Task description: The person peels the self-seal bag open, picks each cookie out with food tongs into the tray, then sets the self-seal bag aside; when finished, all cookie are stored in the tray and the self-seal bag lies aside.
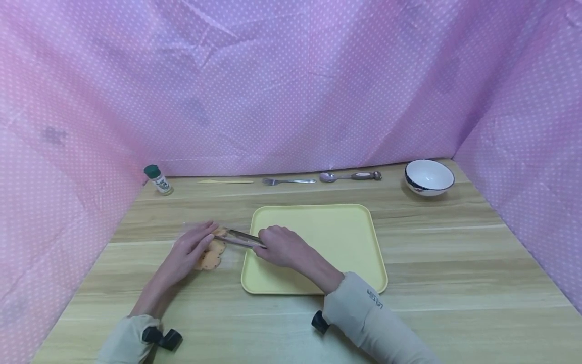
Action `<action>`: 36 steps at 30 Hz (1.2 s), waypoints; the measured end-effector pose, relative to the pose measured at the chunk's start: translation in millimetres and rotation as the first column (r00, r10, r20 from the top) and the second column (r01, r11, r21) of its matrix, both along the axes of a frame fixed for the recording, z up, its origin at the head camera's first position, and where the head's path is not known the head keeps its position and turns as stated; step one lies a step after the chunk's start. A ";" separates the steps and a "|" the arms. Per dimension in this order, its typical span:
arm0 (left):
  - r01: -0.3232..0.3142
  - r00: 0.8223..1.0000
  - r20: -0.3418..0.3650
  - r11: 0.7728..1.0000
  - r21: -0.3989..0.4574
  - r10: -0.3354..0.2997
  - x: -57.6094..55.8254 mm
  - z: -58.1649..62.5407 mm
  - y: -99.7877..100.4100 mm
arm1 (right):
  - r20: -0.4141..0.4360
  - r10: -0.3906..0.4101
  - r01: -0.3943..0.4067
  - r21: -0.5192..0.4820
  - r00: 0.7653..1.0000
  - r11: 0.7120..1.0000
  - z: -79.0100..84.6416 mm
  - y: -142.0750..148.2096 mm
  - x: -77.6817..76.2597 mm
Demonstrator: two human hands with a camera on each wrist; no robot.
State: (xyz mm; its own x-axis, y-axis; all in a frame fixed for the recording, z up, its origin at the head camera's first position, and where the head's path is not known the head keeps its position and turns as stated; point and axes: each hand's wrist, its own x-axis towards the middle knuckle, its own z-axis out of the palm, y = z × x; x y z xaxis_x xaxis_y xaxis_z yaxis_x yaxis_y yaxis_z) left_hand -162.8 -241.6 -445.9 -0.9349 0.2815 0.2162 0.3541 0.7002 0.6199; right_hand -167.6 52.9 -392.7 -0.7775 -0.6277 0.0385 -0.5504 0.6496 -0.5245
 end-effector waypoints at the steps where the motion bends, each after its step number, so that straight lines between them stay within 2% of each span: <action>1: 0.001 1.000 -0.003 1.000 0.002 -0.001 0.1 0.0 0.1 | -0.003 0.003 -0.003 0.001 1.000 1.000 -0.1 0.1 0.0; 23: 0.043 0.998 -0.045 0.999 0.004 -0.043 -0.1 -0.3 -1.6 | -0.106 0.056 -0.057 -0.012 0.993 0.998 0.0 20.7 6.7; 36: 0.015 0.999 -0.029 1.000 0.002 -0.015 0.5 0.4 -1.2 | -0.140 0.058 -0.061 -0.022 0.988 0.998 -2.7 39.4 14.7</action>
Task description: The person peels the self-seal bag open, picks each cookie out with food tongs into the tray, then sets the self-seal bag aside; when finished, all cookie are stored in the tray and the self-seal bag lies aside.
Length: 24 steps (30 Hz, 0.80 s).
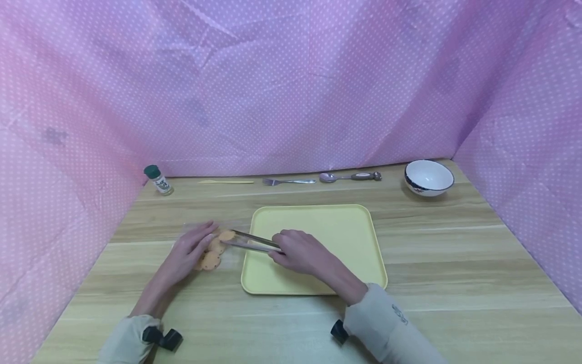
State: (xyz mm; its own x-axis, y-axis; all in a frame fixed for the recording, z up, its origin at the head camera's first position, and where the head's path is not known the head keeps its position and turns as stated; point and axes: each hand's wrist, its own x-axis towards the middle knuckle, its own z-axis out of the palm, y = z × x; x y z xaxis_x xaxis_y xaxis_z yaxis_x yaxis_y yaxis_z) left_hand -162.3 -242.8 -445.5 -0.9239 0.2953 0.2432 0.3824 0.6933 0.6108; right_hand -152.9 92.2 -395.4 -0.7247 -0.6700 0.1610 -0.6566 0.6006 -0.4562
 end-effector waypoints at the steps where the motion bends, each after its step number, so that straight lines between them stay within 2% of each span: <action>1: -0.002 1.000 0.005 1.000 0.000 0.002 -0.1 0.1 0.1 | -0.003 0.001 -0.001 0.001 1.000 1.000 0.0 1.3 0.4; 8: -0.017 0.999 0.036 1.000 0.004 0.017 0.6 0.0 0.6 | -0.022 -0.001 0.001 -0.007 1.000 1.000 -1.7 12.4 5.7; 15: -0.009 1.000 0.023 1.000 0.005 0.009 0.0 -1.4 0.3 | -0.059 -0.009 0.007 -0.031 0.998 1.000 -3.9 26.1 11.2; 24: -0.018 0.999 0.036 1.000 0.008 0.018 0.1 -1.1 0.8 | -0.089 -0.071 0.068 -0.032 0.993 0.997 -6.7 47.8 16.2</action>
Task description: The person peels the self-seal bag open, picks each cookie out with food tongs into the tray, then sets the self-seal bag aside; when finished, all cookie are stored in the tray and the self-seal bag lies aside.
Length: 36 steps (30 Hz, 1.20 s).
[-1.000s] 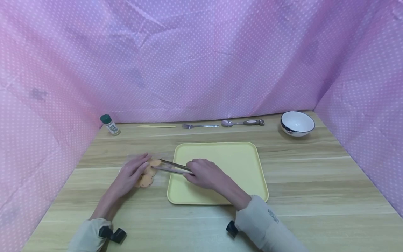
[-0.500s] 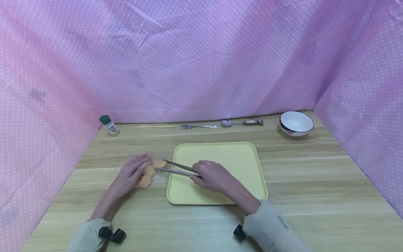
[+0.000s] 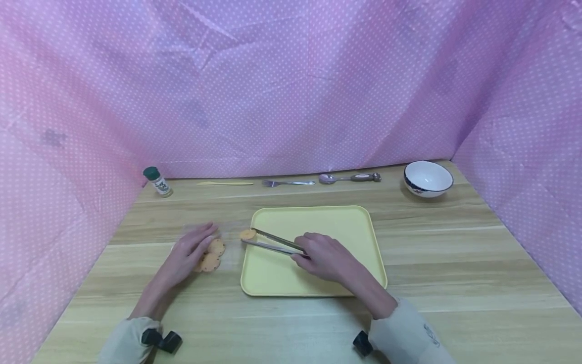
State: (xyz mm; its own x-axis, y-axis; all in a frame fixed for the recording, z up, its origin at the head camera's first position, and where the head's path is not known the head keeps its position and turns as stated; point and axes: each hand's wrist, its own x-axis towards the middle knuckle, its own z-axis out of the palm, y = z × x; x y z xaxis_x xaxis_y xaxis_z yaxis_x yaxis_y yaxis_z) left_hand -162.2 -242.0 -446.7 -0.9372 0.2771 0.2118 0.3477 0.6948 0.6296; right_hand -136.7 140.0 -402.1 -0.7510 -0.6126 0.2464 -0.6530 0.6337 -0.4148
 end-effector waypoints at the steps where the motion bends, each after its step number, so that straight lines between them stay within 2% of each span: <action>1: -0.001 1.000 0.001 1.000 0.000 0.001 -0.1 -0.1 0.0 | -0.005 -0.006 0.006 0.004 1.000 1.000 -0.4 2.2 0.3; 16: 0.010 1.000 -0.020 1.000 -0.006 -0.010 -0.6 -0.3 -1.1 | -0.038 -0.088 0.089 0.020 0.995 0.996 -6.6 29.9 0.6; 28: 0.012 0.999 -0.038 1.000 0.003 -0.012 0.2 -0.2 -0.4 | -0.024 -0.139 0.140 0.029 0.990 0.990 -6.4 38.4 -5.0; 36: 0.010 0.999 -0.037 1.000 0.000 -0.010 0.0 -1.1 -0.4 | -0.093 -0.151 0.154 0.035 0.984 0.987 -9.6 39.1 -8.6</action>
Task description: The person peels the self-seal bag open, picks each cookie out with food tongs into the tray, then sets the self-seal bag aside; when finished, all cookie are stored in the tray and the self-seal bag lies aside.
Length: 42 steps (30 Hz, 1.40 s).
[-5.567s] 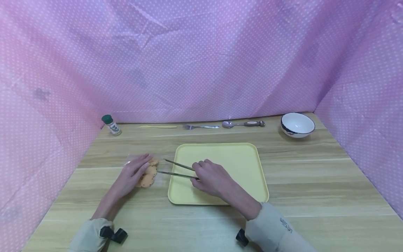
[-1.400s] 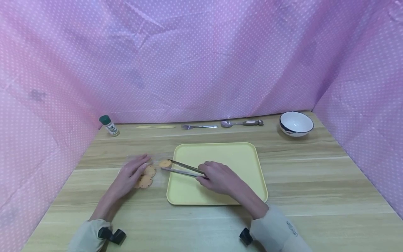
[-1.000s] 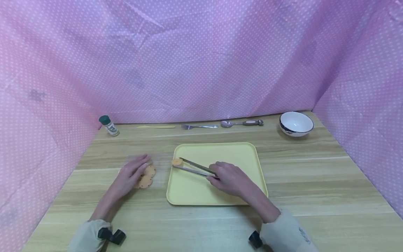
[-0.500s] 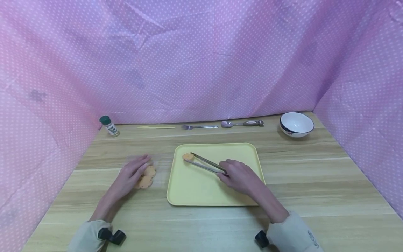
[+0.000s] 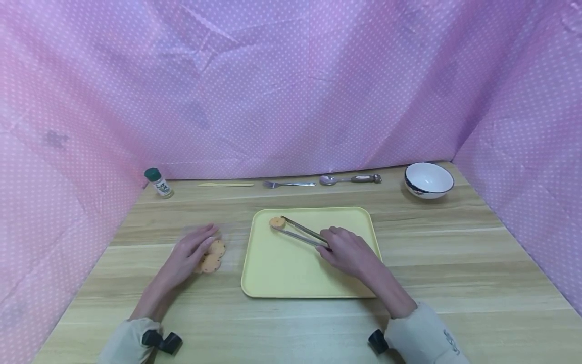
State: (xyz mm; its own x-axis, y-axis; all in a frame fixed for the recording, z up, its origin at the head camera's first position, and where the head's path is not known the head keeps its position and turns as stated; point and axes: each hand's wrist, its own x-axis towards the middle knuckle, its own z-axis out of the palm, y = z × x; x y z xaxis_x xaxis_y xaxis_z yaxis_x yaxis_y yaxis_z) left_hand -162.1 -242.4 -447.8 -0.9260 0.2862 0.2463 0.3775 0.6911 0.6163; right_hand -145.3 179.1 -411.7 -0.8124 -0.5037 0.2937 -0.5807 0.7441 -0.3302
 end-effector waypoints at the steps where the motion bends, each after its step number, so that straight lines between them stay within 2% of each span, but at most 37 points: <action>1: 0.000 1.000 0.002 1.000 -0.001 0.000 0.2 -0.2 -0.1 | -0.008 0.000 0.000 0.000 1.000 1.000 -0.2 -0.2 -0.2; 11: 0.004 1.000 0.003 1.000 -0.006 -0.004 1.2 0.9 -0.8 | -0.031 -0.008 0.009 0.031 0.999 0.999 -2.5 -2.9 -1.9; 23: 0.005 1.000 0.003 1.000 -0.019 -0.005 1.0 1.5 -1.9 | 0.009 -0.034 0.034 0.032 0.999 0.999 -2.0 -4.2 1.9; 42: 0.000 1.000 0.024 1.000 0.011 -0.001 0.1 1.5 -1.4 | -0.064 -0.026 0.027 0.021 0.998 0.999 0.5 -7.8 0.6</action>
